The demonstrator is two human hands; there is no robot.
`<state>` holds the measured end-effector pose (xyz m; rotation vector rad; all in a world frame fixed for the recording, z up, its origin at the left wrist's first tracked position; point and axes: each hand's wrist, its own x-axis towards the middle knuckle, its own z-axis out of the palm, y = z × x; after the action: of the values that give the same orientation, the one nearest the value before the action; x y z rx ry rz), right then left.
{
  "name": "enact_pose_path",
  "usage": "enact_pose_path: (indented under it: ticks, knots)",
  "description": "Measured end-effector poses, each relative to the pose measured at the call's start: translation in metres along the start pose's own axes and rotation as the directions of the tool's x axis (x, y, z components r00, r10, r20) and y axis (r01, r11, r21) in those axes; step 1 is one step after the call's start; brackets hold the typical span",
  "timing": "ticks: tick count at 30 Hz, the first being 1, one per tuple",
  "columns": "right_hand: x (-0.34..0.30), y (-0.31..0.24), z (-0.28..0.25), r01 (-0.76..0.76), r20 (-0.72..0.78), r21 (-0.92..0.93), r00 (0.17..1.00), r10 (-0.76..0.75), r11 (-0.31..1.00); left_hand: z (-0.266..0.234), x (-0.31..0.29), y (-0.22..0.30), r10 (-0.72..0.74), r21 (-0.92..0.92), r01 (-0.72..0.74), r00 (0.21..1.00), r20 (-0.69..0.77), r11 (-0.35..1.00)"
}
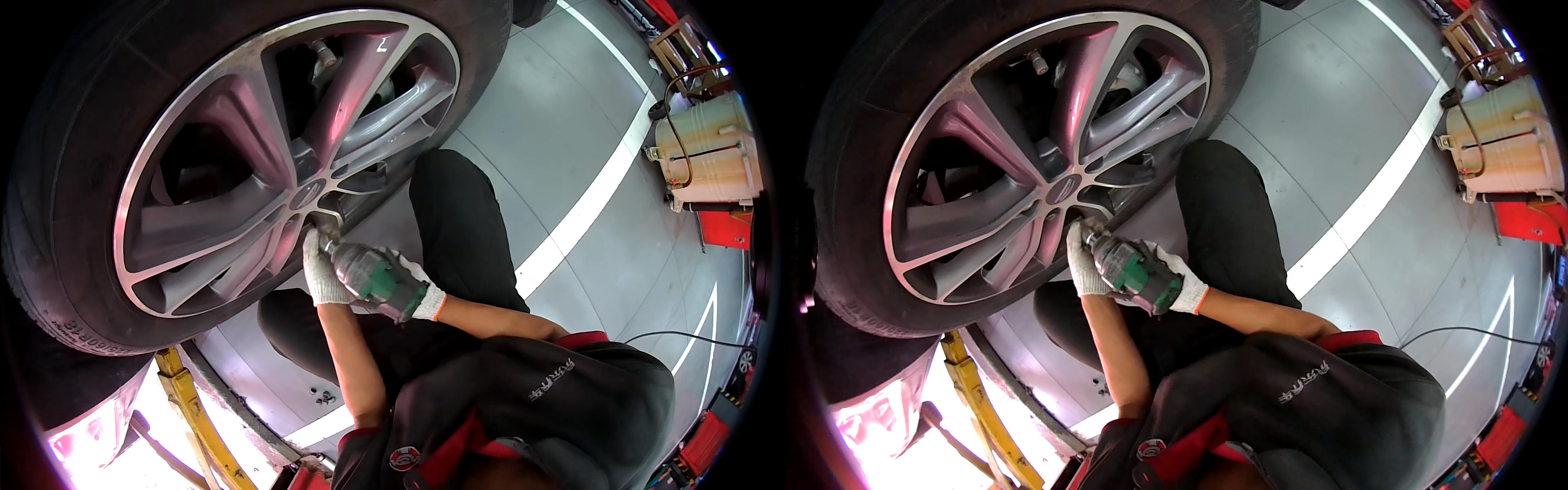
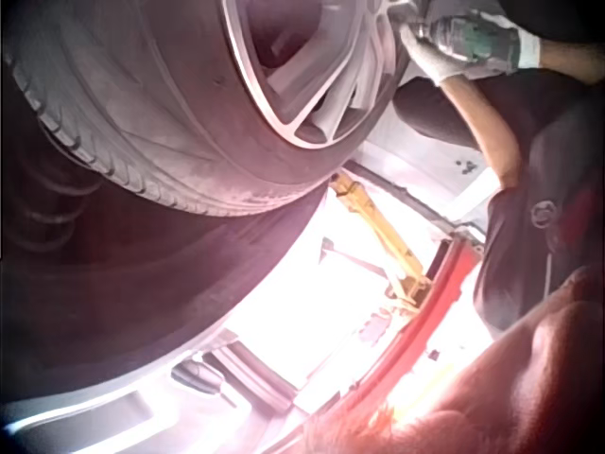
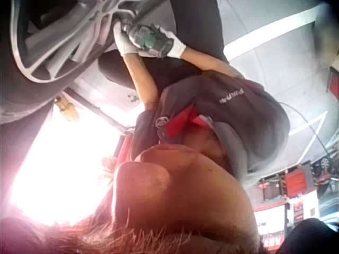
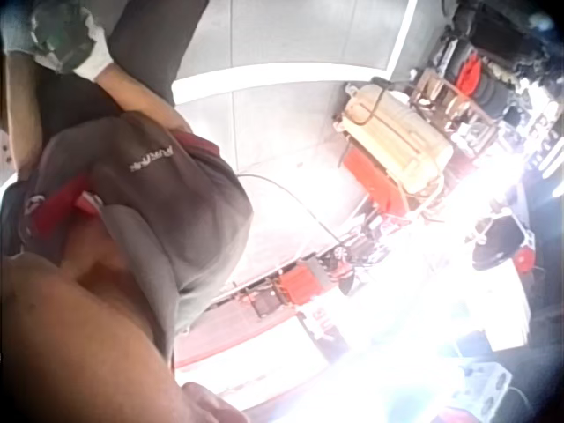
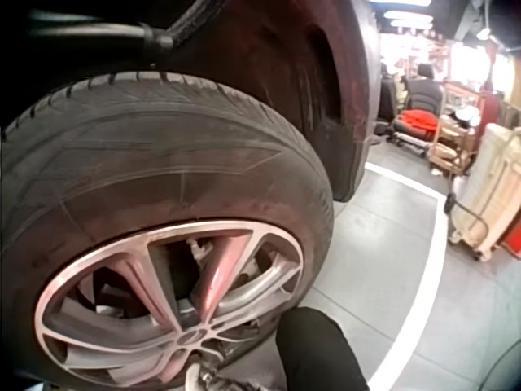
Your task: The person uses pliers to remove a valve stem cap from a car tire, then uses an impact wrench to loosen and remove the lug nuts. After removing the nuts, the person lifts the tire off the wheel hub and rolls it across the garage floor to a storage area.
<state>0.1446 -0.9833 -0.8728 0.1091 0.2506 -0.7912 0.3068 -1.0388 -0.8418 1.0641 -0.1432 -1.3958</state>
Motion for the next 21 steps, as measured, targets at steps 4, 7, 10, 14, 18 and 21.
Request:
enact_pose_path:
  ticks: [4, 7, 10, 14, 18, 21]
  knots:
    - [0.006, 0.006, 0.003, -0.116, -0.158, 0.291, 0.973, 0.167, 0.950, -0.044, 0.014, 0.002, 0.104, 0.472, -0.026, 0.985, -0.141, 0.881]
    - [0.019, 0.019, -0.004, -0.110, -0.362, 0.087, 0.923, 0.134, 0.990, -0.086, 0.039, -0.012, 0.104, 0.580, 0.022, 0.977, -0.184, 0.814]
    - [0.027, 0.027, -0.063, -0.026, -0.169, -0.773, 0.971, -0.167, 0.634, -0.077, 0.045, -0.025, 0.075, 0.492, 0.072, 0.959, -0.272, 0.867]
    - [0.016, 0.012, -0.013, -0.109, -0.190, -0.932, 0.959, -0.210, 0.345, -0.096, 0.057, -0.031, 0.030, 0.590, 0.180, 0.944, -0.328, 0.787]
    - [0.010, 0.001, -0.012, -0.159, -0.088, -0.953, 0.960, -0.266, -0.259, -0.102, 0.066, -0.040, 0.028, 0.733, 0.209, 0.954, -0.297, 0.648]
    - [0.012, 0.002, -0.004, -0.210, -0.151, -0.946, 0.960, -0.236, -0.246, -0.131, 0.078, -0.047, 0.060, 0.772, 0.157, 0.968, -0.244, 0.616]
